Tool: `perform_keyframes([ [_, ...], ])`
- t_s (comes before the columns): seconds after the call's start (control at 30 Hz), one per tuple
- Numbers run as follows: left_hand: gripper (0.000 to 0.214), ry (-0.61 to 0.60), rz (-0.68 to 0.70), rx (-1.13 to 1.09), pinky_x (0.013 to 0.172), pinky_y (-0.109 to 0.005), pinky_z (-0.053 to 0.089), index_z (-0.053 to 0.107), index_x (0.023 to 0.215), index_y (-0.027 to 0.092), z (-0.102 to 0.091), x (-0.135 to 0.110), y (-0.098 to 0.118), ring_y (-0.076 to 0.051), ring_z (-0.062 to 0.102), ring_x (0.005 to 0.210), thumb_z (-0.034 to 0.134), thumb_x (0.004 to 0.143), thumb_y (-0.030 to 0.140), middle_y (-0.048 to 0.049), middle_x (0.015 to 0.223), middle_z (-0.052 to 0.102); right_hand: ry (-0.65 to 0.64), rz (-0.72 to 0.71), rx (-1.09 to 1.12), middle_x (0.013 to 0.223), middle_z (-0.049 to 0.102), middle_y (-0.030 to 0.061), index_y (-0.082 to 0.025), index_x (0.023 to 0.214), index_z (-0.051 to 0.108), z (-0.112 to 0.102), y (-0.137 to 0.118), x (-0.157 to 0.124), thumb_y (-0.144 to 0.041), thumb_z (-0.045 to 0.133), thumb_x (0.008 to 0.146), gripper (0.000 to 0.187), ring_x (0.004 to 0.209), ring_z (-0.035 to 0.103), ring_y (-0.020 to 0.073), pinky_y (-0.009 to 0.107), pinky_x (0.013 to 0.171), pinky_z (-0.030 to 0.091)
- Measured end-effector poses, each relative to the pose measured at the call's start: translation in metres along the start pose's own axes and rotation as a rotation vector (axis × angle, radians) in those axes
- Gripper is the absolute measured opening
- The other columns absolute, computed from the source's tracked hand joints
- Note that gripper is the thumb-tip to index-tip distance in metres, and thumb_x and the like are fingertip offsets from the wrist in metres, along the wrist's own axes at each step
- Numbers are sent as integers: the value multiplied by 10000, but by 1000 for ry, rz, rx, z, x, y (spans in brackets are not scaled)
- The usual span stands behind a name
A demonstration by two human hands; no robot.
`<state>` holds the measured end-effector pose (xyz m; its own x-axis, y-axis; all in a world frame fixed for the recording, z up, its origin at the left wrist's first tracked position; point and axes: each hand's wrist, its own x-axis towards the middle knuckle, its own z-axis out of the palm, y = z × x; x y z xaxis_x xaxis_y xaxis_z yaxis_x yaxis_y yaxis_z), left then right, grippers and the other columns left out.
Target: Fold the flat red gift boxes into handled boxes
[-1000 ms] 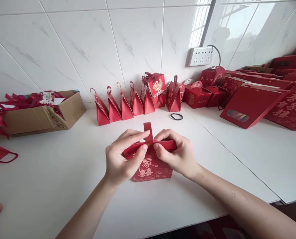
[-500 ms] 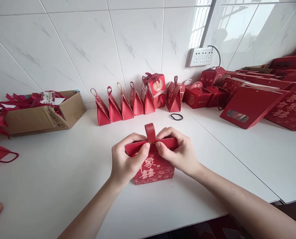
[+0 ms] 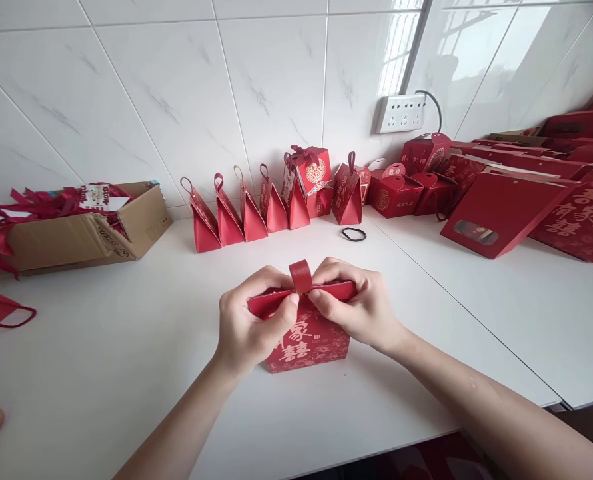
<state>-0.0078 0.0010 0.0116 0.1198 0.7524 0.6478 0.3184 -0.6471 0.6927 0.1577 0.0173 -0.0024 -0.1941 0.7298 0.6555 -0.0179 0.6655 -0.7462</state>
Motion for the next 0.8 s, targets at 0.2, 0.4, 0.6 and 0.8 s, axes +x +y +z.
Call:
perform_keyframes([
  [0.2, 49, 13, -30, -45, 547, -227, 527, 648, 772, 200, 1, -3, -7, -135, 631, 596, 621, 804, 225, 11, 670, 672, 30, 52, 33, 703, 660, -4, -196, 726, 634, 4, -1, -2, -222, 667, 808, 92, 598, 600, 114, 241, 575, 516],
  [0.4, 585, 89, -187, -120, 829, -304, 568, 501, 1248, 248, 5, -3, -32, -224, 648, 1083, 739, 735, 397, -86, 1202, 632, 365, 264, 327, 744, 692, -10, -232, 793, 658, -9, 17, 8, -393, 753, 757, 190, 639, 637, 155, 276, 583, 529],
  [0.6, 654, -34, -426, -204, 925, -376, 535, 434, 1315, 226, 16, -5, -40, -276, 602, 1197, 714, 776, 469, -138, 1315, 579, 525, 348, 637, 829, 691, -13, -234, 784, 614, -37, 54, 24, -344, 750, 712, 190, 748, 638, 184, 305, 664, 534],
  [0.8, 630, 2, -295, -177, 981, -429, 510, 475, 1250, 218, 24, -8, -35, -285, 598, 1200, 762, 737, 446, -138, 1328, 581, 581, 402, 795, 839, 696, -23, -242, 821, 621, -36, 52, 27, -319, 683, 729, 134, 764, 634, 180, 313, 713, 532],
])
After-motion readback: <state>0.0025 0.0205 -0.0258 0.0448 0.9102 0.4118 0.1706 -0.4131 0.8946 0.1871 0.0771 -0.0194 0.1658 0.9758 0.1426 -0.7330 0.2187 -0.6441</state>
